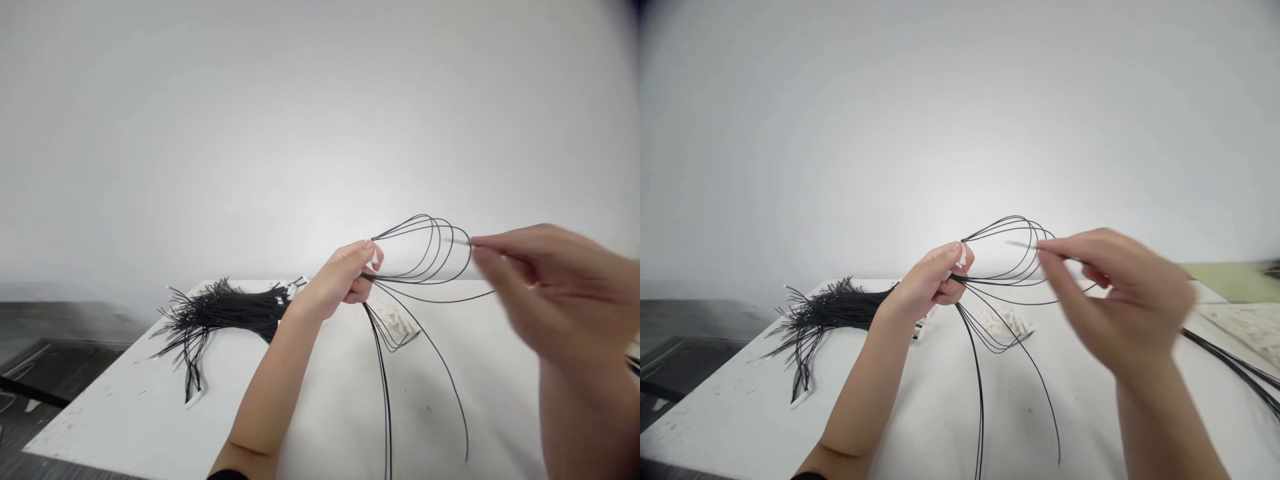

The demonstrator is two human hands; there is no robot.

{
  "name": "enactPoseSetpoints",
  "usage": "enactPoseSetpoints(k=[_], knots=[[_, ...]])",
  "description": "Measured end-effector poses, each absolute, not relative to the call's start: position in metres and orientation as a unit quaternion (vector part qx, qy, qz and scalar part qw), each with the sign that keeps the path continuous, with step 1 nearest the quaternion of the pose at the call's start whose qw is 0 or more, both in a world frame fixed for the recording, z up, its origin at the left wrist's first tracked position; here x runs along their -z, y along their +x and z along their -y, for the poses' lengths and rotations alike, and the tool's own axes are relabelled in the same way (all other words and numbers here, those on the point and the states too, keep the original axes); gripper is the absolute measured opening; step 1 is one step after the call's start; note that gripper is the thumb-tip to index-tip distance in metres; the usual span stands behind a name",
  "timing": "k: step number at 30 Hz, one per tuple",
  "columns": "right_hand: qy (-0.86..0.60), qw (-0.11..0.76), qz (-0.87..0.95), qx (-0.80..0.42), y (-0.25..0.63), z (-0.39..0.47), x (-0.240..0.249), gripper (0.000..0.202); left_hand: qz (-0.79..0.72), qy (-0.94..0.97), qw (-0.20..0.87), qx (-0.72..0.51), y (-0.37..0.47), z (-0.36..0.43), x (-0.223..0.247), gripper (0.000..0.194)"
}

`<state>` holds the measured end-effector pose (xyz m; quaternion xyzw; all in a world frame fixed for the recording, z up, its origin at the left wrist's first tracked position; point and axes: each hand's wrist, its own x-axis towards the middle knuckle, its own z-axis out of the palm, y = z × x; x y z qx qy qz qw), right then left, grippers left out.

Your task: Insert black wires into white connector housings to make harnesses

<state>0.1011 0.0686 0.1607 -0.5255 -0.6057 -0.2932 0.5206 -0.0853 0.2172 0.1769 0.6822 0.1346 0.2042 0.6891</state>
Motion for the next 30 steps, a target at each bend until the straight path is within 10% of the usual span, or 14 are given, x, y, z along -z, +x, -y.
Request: enactPoseSetpoints(k=[30], knots=[[-0.531, 0.462, 0.604, 0.374, 0.059, -0.098, -0.15, 0.018, -0.124, 0.726, 0.664, -0.131, -0.087, -0.206, -0.178, 0.037]])
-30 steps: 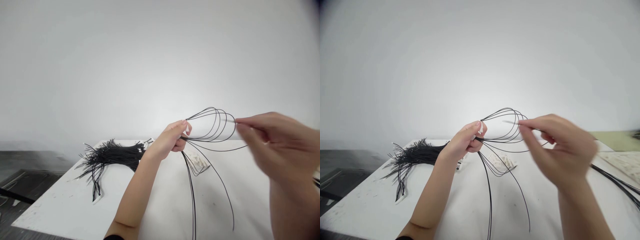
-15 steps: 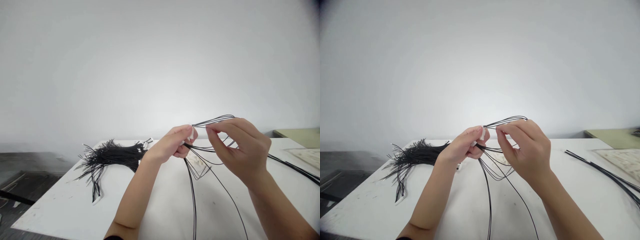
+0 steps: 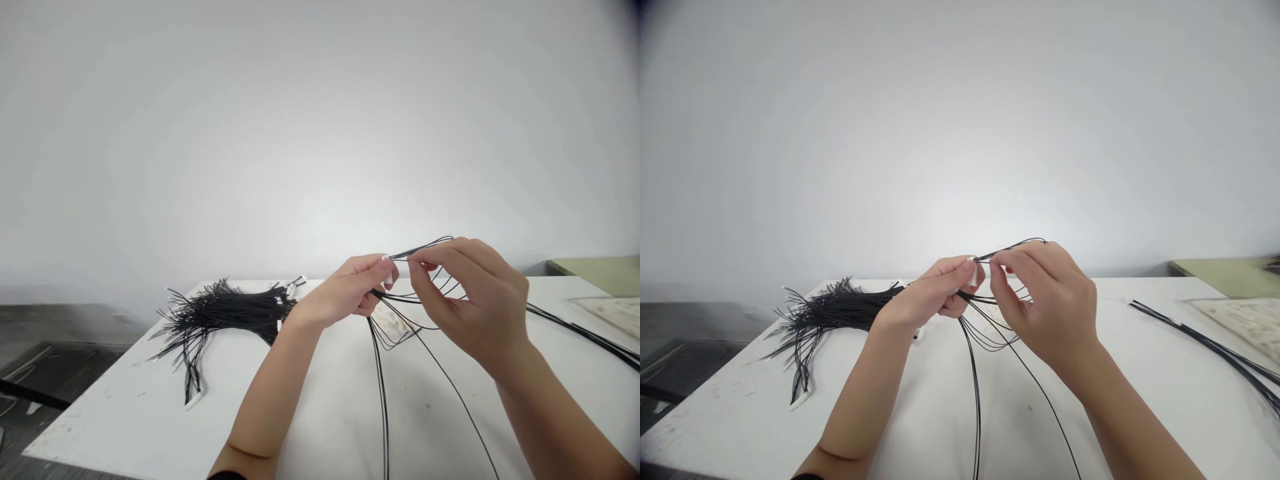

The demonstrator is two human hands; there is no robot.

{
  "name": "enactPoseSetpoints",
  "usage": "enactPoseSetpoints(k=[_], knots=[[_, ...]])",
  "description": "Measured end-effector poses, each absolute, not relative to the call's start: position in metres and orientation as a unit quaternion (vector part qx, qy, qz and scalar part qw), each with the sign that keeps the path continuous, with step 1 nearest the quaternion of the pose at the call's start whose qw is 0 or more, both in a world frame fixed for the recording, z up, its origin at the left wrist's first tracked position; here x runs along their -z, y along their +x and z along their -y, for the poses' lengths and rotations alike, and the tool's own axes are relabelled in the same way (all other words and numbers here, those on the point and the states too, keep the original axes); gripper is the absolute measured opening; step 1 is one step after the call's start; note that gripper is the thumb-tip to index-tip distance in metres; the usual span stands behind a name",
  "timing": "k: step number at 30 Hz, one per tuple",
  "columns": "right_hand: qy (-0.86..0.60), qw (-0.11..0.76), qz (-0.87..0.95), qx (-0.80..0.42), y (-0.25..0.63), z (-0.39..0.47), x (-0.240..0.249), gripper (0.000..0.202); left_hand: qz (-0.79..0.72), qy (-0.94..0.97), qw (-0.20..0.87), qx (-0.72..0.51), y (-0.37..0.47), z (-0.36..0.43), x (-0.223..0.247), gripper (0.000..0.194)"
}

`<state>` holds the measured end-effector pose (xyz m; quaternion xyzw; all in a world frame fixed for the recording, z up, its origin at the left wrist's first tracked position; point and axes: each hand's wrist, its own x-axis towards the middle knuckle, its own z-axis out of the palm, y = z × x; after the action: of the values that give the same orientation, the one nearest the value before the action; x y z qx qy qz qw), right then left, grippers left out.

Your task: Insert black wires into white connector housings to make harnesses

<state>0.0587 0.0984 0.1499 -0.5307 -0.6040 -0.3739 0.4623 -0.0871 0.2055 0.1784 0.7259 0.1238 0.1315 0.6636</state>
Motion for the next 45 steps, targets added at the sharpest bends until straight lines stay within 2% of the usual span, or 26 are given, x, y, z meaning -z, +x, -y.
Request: enactPoseSetpoints(k=[12, 17, 19, 22, 24, 27, 29, 33, 39, 42, 45], knots=[[-0.537, 0.447, 0.612, 0.371, 0.056, -0.099, -0.151, 0.02, -0.123, 0.703, 0.69, -0.122, -0.085, -0.206, -0.177, 0.037], [-0.538, 0.453, 0.589, 0.399, 0.055, -0.085, -0.16, 0.032, -0.132, 0.659, 0.716, -0.188, -0.085, -0.206, -0.178, 0.035], [-0.548, 0.461, 0.574, 0.396, 0.054, -0.074, -0.165, 0.029, -0.145, 0.634, 0.724, -0.23, -0.085, -0.208, -0.179, 0.034], [-0.568, 0.454, 0.614, 0.308, 0.054, -0.058, -0.169, 0.015, -0.148, 0.607, 0.732, -0.271, -0.087, -0.211, -0.179, 0.034], [-0.598, 0.401, 0.662, 0.209, 0.057, -0.052, -0.167, 0.01, -0.147, 0.598, 0.735, -0.283, -0.088, -0.214, -0.178, 0.034], [-0.649, 0.327, 0.682, 0.085, 0.063, -0.053, -0.162, 0.019, -0.15, 0.59, 0.739, -0.287, -0.09, -0.216, -0.178, 0.034], [-0.66, 0.326, 0.677, 0.014, 0.065, -0.058, -0.16, 0.022, -0.154, 0.586, 0.742, -0.289, -0.09, -0.216, -0.178, 0.034], [-0.597, 0.372, 0.702, -0.109, 0.07, -0.066, -0.16, 0.021, -0.157, 0.581, 0.744, -0.291, -0.089, -0.215, -0.177, 0.033], [-0.512, 0.461, 0.698, -0.194, 0.074, -0.082, -0.157, 0.018, -0.152, 0.582, 0.745, -0.287, -0.083, -0.216, -0.173, 0.037], [-0.518, 0.539, 0.632, -0.204, 0.078, -0.092, -0.154, 0.011, -0.16, 0.587, 0.738, -0.293, -0.081, -0.216, -0.172, 0.038], [-0.51, 0.668, 0.503, -0.2, 0.085, -0.098, -0.155, 0.01, -0.165, 0.593, 0.73, -0.297, -0.082, -0.216, -0.172, 0.036]])
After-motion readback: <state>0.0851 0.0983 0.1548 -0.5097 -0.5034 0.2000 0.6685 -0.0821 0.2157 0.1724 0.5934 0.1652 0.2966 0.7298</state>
